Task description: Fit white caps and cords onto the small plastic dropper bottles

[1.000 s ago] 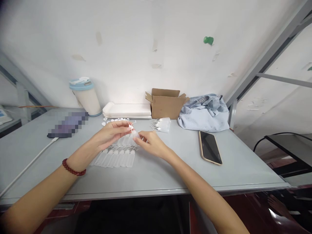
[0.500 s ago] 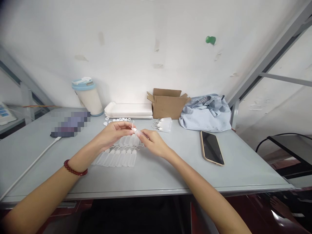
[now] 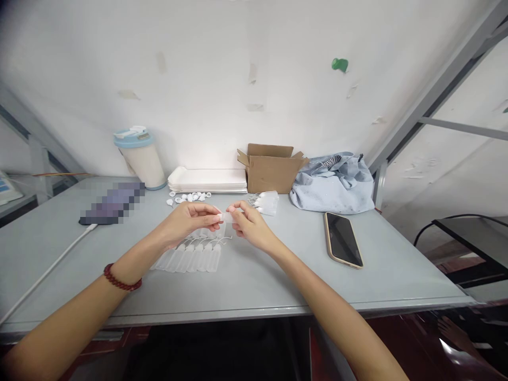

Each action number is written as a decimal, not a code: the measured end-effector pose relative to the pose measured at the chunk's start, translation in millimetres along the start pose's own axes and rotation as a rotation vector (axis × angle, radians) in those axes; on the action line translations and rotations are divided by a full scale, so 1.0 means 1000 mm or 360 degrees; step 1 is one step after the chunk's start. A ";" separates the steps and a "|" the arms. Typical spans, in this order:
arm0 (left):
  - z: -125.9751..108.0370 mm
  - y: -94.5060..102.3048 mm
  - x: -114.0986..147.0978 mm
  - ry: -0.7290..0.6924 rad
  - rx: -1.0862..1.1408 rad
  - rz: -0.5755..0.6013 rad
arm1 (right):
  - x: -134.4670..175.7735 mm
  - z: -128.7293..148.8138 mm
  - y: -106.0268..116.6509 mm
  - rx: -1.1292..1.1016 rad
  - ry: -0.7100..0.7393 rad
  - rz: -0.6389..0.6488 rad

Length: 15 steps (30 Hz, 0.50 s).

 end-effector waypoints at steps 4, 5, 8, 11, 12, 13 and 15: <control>-0.005 -0.003 0.001 -0.0100 -0.0004 -0.0047 | 0.000 -0.002 0.002 -0.0097 -0.0097 -0.0023; -0.006 -0.003 0.001 -0.0127 -0.0002 -0.0062 | 0.000 -0.002 0.003 -0.0108 -0.0111 -0.0030; -0.008 -0.005 0.002 -0.0191 -0.0042 -0.0077 | 0.000 -0.002 0.004 -0.0122 -0.0128 -0.0042; -0.009 -0.008 0.002 -0.0152 -0.0091 -0.0007 | 0.000 -0.002 0.005 -0.0118 -0.0115 -0.0005; -0.008 -0.009 0.003 -0.0118 -0.0098 0.0029 | 0.000 -0.002 0.004 -0.0113 -0.0105 0.0019; -0.008 -0.010 0.003 -0.0078 -0.0099 0.0061 | 0.001 -0.002 0.004 -0.0107 -0.0093 0.0045; -0.006 -0.011 0.004 -0.0004 -0.0090 0.0106 | 0.001 -0.002 0.002 -0.0097 -0.0074 0.0081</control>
Point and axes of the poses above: each hand's wrist, its own x-axis away from the middle knuckle, its own y-axis out of the back of the hand, z = x × y, the point moved 7 cm from there along -x, towards the middle knuckle, and after that the axes turned 15 degrees about x, right-handed, at the moved point
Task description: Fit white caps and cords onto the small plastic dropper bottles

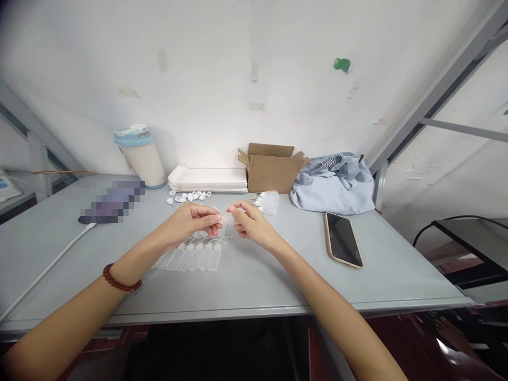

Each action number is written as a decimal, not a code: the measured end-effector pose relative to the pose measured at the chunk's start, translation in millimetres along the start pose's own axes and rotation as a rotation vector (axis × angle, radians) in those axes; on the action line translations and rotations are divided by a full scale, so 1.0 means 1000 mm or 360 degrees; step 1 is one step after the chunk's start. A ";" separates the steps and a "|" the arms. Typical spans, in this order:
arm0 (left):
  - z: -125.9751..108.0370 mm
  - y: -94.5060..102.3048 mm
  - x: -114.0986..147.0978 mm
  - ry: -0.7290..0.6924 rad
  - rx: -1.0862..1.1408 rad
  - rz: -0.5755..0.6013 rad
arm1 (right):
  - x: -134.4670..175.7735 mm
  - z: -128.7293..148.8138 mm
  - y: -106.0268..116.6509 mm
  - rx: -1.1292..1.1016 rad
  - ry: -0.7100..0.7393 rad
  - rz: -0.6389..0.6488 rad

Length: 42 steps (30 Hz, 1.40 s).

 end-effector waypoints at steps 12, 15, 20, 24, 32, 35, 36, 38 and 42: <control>-0.005 0.003 0.000 -0.0290 -0.0108 -0.0213 | -0.003 -0.009 0.001 -0.0091 -0.0067 -0.0065; -0.003 0.001 -0.001 -0.0207 -0.0022 -0.0130 | -0.002 -0.007 0.001 -0.0104 -0.0066 -0.0078; 0.004 0.000 -0.001 -0.0009 -0.0081 -0.0085 | -0.001 -0.004 0.001 -0.0102 -0.0057 -0.0098; -0.001 -0.003 0.000 -0.0074 -0.0235 -0.0030 | -0.002 -0.007 0.000 -0.0088 -0.0065 -0.0097; -0.007 -0.002 0.002 -0.0226 -0.0275 -0.0107 | -0.003 -0.008 0.001 -0.0094 -0.0075 -0.0106; -0.009 -0.002 0.002 -0.0305 -0.0218 -0.0155 | -0.003 -0.008 0.002 -0.0093 -0.0083 -0.0112; -0.010 -0.002 0.002 -0.0325 -0.0210 -0.0160 | -0.003 -0.008 0.002 -0.0092 -0.0085 -0.0112; -0.008 -0.003 0.002 -0.0304 -0.0232 -0.0129 | -0.003 -0.008 0.002 -0.0093 -0.0078 -0.0115; 0.002 -0.007 0.000 -0.0092 -0.0297 0.0034 | -0.003 -0.006 0.001 -0.0066 -0.0054 -0.0102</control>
Point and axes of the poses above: each hand's wrist, its own x-axis away from the middle knuckle, its own y-axis out of the back of the hand, z = x × y, the point moved 7 cm from there along -x, towards the middle knuckle, and after that the axes turned 15 degrees about x, right-handed, at the moved point
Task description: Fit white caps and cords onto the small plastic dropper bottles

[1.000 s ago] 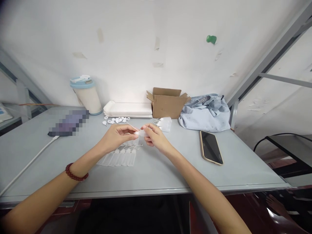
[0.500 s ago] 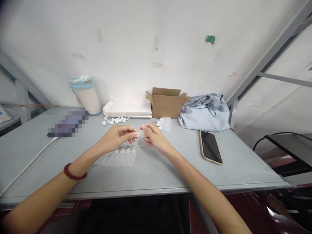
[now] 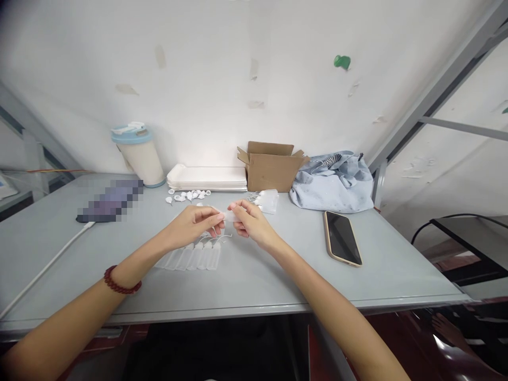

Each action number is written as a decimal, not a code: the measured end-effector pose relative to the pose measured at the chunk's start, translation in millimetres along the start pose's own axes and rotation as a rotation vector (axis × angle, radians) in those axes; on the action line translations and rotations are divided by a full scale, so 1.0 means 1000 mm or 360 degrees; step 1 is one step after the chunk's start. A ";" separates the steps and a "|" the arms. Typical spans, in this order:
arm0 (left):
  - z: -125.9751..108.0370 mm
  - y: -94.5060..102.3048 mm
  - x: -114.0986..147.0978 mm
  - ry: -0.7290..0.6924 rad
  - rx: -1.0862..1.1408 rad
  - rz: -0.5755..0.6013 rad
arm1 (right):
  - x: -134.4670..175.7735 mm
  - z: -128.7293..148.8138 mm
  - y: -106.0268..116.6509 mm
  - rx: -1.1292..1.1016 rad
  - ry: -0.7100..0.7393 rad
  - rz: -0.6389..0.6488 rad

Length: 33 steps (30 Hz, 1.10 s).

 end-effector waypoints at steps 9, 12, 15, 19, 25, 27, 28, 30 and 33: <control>0.009 0.016 -0.003 0.0111 0.0336 -0.0218 | 0.004 0.015 0.007 0.0684 0.0405 -0.0288; 0.004 0.016 -0.002 0.0049 0.0261 -0.0173 | 0.006 0.015 0.007 0.0755 0.0418 -0.0284; -0.006 0.012 0.000 -0.0072 0.0027 -0.0105 | 0.006 0.014 0.009 0.0710 0.0386 -0.0270; -0.015 0.009 0.003 -0.0224 -0.0208 -0.0120 | 0.003 0.009 0.010 0.0513 0.0288 -0.0225; -0.023 0.003 0.005 -0.0528 -0.0501 -0.0205 | -0.002 0.003 0.007 0.0101 0.0110 -0.0081; -0.022 0.005 0.005 -0.0484 -0.0440 -0.0235 | -0.002 0.003 0.007 0.0054 0.0100 -0.0068; -0.020 0.006 0.004 -0.0420 -0.0371 -0.0237 | -0.002 0.003 0.007 0.0055 0.0114 -0.0073; -0.012 0.008 0.002 -0.0240 -0.0221 -0.0209 | -0.001 0.006 0.006 0.0104 0.0170 -0.0084; 0.001 0.008 -0.001 0.0029 -0.0022 -0.0115 | 0.000 0.009 0.004 0.0218 0.0260 -0.0083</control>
Point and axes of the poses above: each hand's wrist, its own x-axis away from the middle knuckle, its own y-axis out of the back of the hand, z = x × y, the point moved 7 cm from there along -x, towards the middle knuckle, and after that the axes turned 15 degrees about x, right-handed, at the moved point
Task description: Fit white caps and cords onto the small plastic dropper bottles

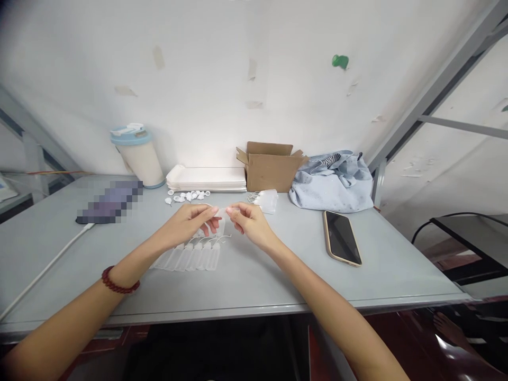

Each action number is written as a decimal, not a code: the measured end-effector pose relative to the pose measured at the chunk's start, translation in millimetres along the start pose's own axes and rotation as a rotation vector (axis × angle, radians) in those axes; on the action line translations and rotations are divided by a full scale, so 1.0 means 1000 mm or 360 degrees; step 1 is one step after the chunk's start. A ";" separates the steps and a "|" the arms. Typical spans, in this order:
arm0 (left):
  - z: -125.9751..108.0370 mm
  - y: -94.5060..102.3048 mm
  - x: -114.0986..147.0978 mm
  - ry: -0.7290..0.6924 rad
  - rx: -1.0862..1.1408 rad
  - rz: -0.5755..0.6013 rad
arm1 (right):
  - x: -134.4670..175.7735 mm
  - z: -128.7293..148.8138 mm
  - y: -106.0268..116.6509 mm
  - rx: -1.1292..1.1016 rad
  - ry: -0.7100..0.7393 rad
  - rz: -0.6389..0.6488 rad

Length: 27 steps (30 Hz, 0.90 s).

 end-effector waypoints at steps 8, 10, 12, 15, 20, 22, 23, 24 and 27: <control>0.004 0.003 0.000 0.0105 0.0126 -0.0013 | 0.002 -0.001 -0.004 0.0104 0.0016 0.0002; 0.003 0.004 0.000 0.0108 0.0088 0.0011 | 0.001 -0.004 -0.007 0.0086 0.0011 0.0023; 0.000 0.005 0.001 0.0079 0.0016 0.0038 | 0.001 -0.007 -0.009 0.0055 -0.0011 0.0047; -0.007 0.004 0.002 -0.0042 -0.0135 0.0059 | 0.001 -0.010 -0.010 -0.0040 -0.0101 0.0076; -0.013 -0.002 0.003 -0.0205 -0.0376 0.0008 | 0.001 -0.012 -0.011 -0.0182 -0.0283 0.0131; -0.013 0.001 0.001 -0.0210 -0.0404 -0.0013 | 0.000 -0.013 -0.010 -0.0208 -0.0305 0.0146; -0.012 0.005 -0.001 -0.0201 -0.0420 -0.0025 | -0.002 -0.014 -0.007 -0.0215 -0.0293 0.0118; -0.011 0.011 -0.002 -0.0188 -0.0450 -0.0049 | -0.005 -0.015 0.000 -0.0220 -0.0271 0.0053; -0.008 0.050 -0.007 -0.0184 -0.0721 -0.0314 | -0.013 -0.024 0.039 -0.0187 -0.0183 -0.0380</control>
Point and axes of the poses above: each hand's wrist, its own x-axis away from the middle knuckle, its own y-axis out of the back of the hand, z = x × y, the point moved 7 cm from there along -x, towards the middle knuckle, and after that the axes turned 15 degrees about x, right-handed, at the moved point
